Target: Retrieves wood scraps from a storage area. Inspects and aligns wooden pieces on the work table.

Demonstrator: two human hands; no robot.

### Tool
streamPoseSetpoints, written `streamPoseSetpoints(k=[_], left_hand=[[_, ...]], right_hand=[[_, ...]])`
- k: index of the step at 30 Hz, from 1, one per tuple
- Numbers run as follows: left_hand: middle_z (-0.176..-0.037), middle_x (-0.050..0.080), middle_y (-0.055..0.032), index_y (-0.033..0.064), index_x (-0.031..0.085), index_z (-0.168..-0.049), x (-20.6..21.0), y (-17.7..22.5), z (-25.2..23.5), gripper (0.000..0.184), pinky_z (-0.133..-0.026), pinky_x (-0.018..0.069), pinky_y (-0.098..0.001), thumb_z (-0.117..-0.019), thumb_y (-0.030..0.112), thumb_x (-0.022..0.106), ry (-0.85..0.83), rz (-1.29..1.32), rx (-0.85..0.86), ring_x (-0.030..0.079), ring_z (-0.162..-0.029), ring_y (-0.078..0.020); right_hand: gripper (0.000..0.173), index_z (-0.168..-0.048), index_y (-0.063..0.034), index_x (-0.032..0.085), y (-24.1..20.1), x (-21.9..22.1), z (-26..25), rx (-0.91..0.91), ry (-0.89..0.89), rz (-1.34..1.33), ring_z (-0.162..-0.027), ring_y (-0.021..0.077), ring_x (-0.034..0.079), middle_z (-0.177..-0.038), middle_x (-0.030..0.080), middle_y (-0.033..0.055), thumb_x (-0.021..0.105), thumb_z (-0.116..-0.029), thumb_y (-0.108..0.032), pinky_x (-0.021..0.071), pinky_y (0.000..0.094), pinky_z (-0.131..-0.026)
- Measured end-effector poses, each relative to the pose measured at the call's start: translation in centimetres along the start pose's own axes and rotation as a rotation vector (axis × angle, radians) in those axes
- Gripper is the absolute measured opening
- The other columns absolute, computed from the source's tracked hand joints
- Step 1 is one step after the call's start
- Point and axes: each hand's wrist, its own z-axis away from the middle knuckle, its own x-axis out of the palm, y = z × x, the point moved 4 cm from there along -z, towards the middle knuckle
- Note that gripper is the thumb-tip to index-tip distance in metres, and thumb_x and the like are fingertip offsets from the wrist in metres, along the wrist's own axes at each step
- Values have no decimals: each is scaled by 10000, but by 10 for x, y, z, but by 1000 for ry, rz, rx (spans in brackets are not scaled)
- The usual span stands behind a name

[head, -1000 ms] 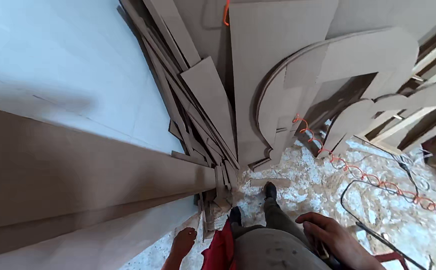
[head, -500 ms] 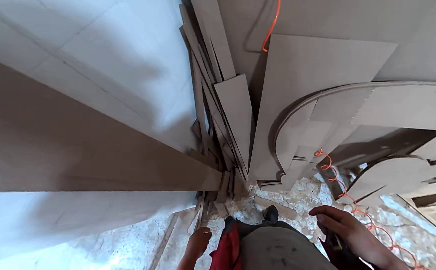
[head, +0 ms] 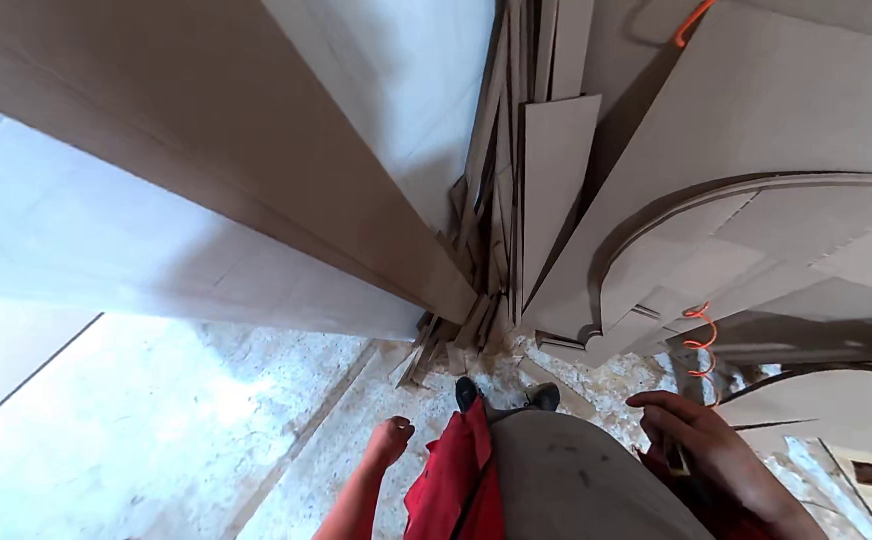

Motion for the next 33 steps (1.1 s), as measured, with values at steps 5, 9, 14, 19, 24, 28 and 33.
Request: streamPoseSetpoints(k=[5,9,14,19,24,28,33], left_hand=[[-1220,719,-155,71,652,-1325,3,-29,0,414,-1008,538,-544,-1027,344,562,-19,11,-24,708,-1113,-311],[-1199,727,-150,80,656,-1323,0,-34,0,420,-992,548,-544,-1010,350,584,-13,31,-27,716,-1091,-310],[-1229,717,-139,88,639,-1351,-9,-31,-7,430,-1016,536,-538,-1021,352,561,-27,27,-4,707,-1118,-294],[-1233,710,-161,72,629,-1357,-19,-34,-6,437,-1012,537,-546,-1012,337,590,-19,73,5,707,-1110,-312],[-1242,709,-151,76,625,-1364,-24,-46,-8,442,-1010,543,-525,-1012,340,588,-17,74,-16,706,-1116,-297],[-1213,724,-143,87,662,-1323,-29,-46,2,406,-1010,540,-538,-1012,330,569,58,10,-36,711,-1107,-296],[-1121,751,-134,106,722,-1206,-48,-40,23,331,-977,545,-583,-1014,308,542,247,-72,-63,721,-1069,-317]], right_hand=[[352,-1210,-123,719,-8,22,-3,21,-27,17,-593,168,601,-757,650,55,544,-1033,-371,536,323,-547],[338,-1202,-137,727,-10,37,-3,38,-26,35,-579,161,588,-754,652,54,541,-1031,-362,519,312,-528],[340,-1210,-127,727,-8,51,-3,49,-24,6,-579,161,584,-744,641,54,550,-1029,-353,522,309,-529],[338,-1212,-131,723,-9,63,-3,74,-17,33,-600,163,602,-757,659,50,547,-1026,-351,535,326,-554],[343,-1213,-147,723,-9,68,-7,81,-38,44,-589,174,590,-748,642,52,550,-1023,-375,529,340,-543],[345,-1219,-152,723,-6,67,-8,77,-47,34,-594,181,599,-759,650,61,544,-1028,-377,533,342,-541],[334,-1220,-118,714,6,77,-7,92,-25,-66,-606,142,597,-776,660,37,513,-1039,-315,529,302,-553]])
